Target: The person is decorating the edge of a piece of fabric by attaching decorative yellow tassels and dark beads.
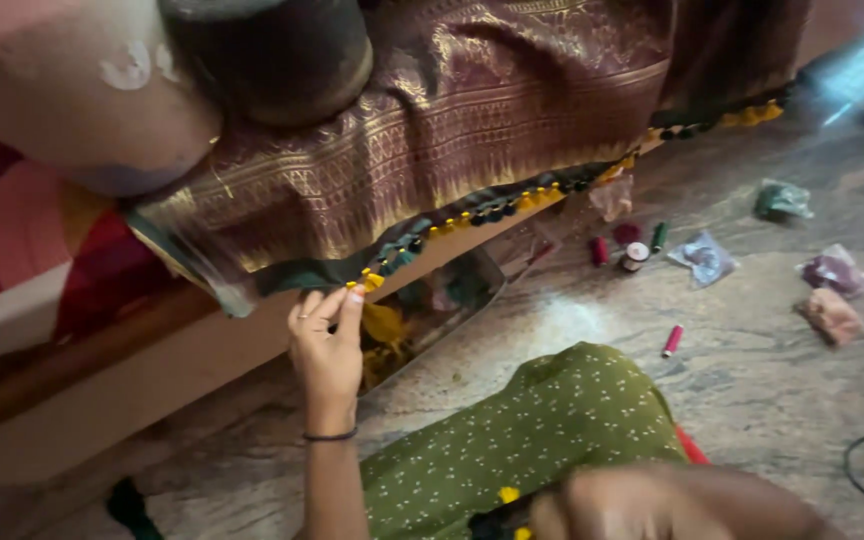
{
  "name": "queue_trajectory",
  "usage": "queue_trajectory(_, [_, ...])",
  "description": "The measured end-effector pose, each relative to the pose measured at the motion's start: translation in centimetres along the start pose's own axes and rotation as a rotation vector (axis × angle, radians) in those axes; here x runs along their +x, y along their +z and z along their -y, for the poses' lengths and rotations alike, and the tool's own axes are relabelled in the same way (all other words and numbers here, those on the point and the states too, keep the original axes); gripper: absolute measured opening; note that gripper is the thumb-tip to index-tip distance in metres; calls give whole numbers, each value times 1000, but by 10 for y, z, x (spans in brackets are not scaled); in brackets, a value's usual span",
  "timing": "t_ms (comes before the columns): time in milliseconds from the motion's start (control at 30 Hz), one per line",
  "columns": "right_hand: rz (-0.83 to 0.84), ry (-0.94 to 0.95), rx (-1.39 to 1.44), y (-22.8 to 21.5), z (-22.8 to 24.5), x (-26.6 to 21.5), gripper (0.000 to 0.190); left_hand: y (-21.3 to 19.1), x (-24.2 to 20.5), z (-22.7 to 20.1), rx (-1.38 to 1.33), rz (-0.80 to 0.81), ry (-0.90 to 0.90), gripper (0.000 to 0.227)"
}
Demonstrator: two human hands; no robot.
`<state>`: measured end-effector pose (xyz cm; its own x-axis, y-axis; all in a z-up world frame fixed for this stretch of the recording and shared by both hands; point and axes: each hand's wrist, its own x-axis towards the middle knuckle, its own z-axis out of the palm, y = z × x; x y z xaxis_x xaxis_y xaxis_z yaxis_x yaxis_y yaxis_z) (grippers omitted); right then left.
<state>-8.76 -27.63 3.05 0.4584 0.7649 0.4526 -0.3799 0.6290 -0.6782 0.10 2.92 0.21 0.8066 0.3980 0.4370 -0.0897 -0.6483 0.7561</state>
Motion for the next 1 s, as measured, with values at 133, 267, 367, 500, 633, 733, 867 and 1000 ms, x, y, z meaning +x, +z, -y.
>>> queue_trajectory(133, [115, 70, 289, 5, 24, 49, 8, -2, -1, -7, -64, 20, -27, 21])
queue_trajectory(267, [-33, 39, 324, -7, 33, 47, 11, 2, -3, -1, -15, 1, -52, 21])
queue_trajectory(367, [-96, 29, 324, -7, 30, 48, 12, 4, -1, 5, 26, -5, 10, 20])
queue_trajectory(500, [-17, 33, 309, 4, 27, 47, 14, 5, -4, 6, 4, 24, -36, 21])
queue_trajectory(633, [89, 21, 259, 12, 32, 55, 17, 4, -2, 4, -18, 40, -15, 21])
queue_trajectory(733, [183, 16, 236, 16, 32, 66, 19, 0, -2, 4, -76, 7, 26, 22])
queue_trajectory(867, [203, 11, 241, -3, 31, 67, 15, 0, -3, 4, -48, 35, -41, 23])
queue_trajectory(1000, [88, 12, 178, -10, 46, 62, 13, 0, -4, 0, -106, -1, 9, 23])
